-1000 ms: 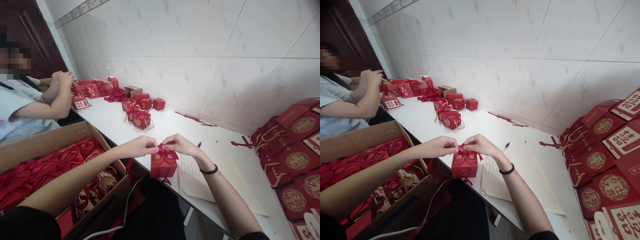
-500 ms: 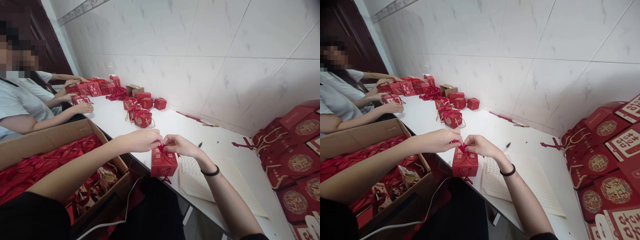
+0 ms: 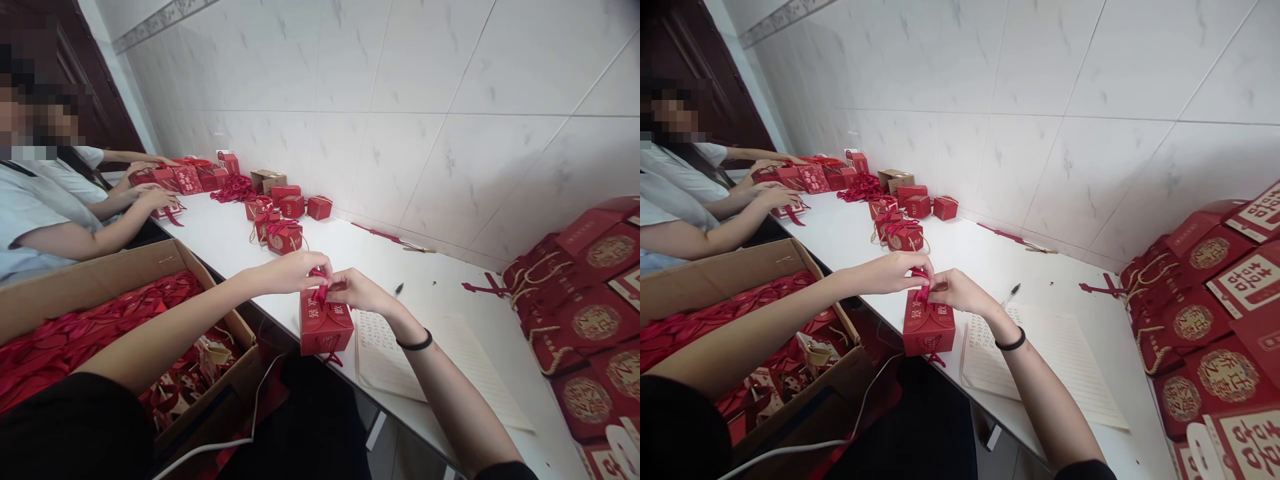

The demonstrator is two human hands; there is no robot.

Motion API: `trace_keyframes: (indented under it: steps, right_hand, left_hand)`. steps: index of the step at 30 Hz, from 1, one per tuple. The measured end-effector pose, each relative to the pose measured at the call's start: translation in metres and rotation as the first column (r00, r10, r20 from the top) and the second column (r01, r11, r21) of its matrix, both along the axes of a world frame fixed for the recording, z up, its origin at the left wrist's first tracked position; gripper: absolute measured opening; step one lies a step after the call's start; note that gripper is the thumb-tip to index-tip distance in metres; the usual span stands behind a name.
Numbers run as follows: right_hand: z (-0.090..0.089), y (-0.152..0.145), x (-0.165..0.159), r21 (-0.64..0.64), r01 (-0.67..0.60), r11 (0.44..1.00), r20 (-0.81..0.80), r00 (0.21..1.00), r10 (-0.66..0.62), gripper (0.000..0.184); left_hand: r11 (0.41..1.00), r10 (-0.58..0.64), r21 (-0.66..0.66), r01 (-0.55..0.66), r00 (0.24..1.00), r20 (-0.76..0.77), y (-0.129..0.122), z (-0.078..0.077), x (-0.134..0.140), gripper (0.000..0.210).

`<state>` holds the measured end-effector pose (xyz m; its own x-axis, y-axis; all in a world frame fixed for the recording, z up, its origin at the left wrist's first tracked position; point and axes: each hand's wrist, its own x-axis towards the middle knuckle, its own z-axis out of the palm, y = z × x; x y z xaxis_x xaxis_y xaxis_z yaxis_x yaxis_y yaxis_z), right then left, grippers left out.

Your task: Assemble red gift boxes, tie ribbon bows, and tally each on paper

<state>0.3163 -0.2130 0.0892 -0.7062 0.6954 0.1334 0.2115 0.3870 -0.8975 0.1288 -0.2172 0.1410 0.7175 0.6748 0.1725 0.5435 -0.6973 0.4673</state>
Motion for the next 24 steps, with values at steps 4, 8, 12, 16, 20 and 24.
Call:
trace_keyframes:
  steps: [4,8,12,16,20,24]
  right_hand:
    - [-0.003,0.002,-0.001,-0.068,0.008,0.998,-0.047,0.999,-0.012,0.011]
    - [-0.010,0.006,-0.002,-0.164,0.040,0.986,-0.101,0.993,-0.057,0.028]
    - [-0.014,0.007,-0.003,-0.175,0.043,0.984,-0.121,0.991,-0.064,0.036]
    - [-0.011,0.004,-0.005,-0.145,0.057,0.988,-0.136,0.988,-0.077,0.030]
    - [-0.009,0.003,-0.005,-0.133,0.049,0.990,-0.143,0.987,-0.068,0.027]
    - [-0.009,0.003,-0.004,-0.155,0.066,0.986,-0.146,0.985,-0.089,0.029]
  left_hand:
    - [0.986,0.122,-0.121,-0.112,0.990,0.072,0.010,-0.021,-0.008,0.016]
    - [0.963,0.215,-0.210,-0.169,0.951,0.220,0.013,-0.044,-0.015,0.019]
    - [0.949,0.269,-0.250,-0.194,0.911,0.313,0.009,-0.051,-0.017,0.021]
    - [0.952,0.276,-0.233,-0.200,0.892,0.359,0.005,-0.047,-0.011,0.023]
    - [0.967,0.237,-0.174,-0.184,0.900,0.366,0.008,-0.049,-0.006,0.016]
    - [0.966,0.220,-0.197,-0.165,0.928,0.301,0.006,-0.060,-0.008,0.014]
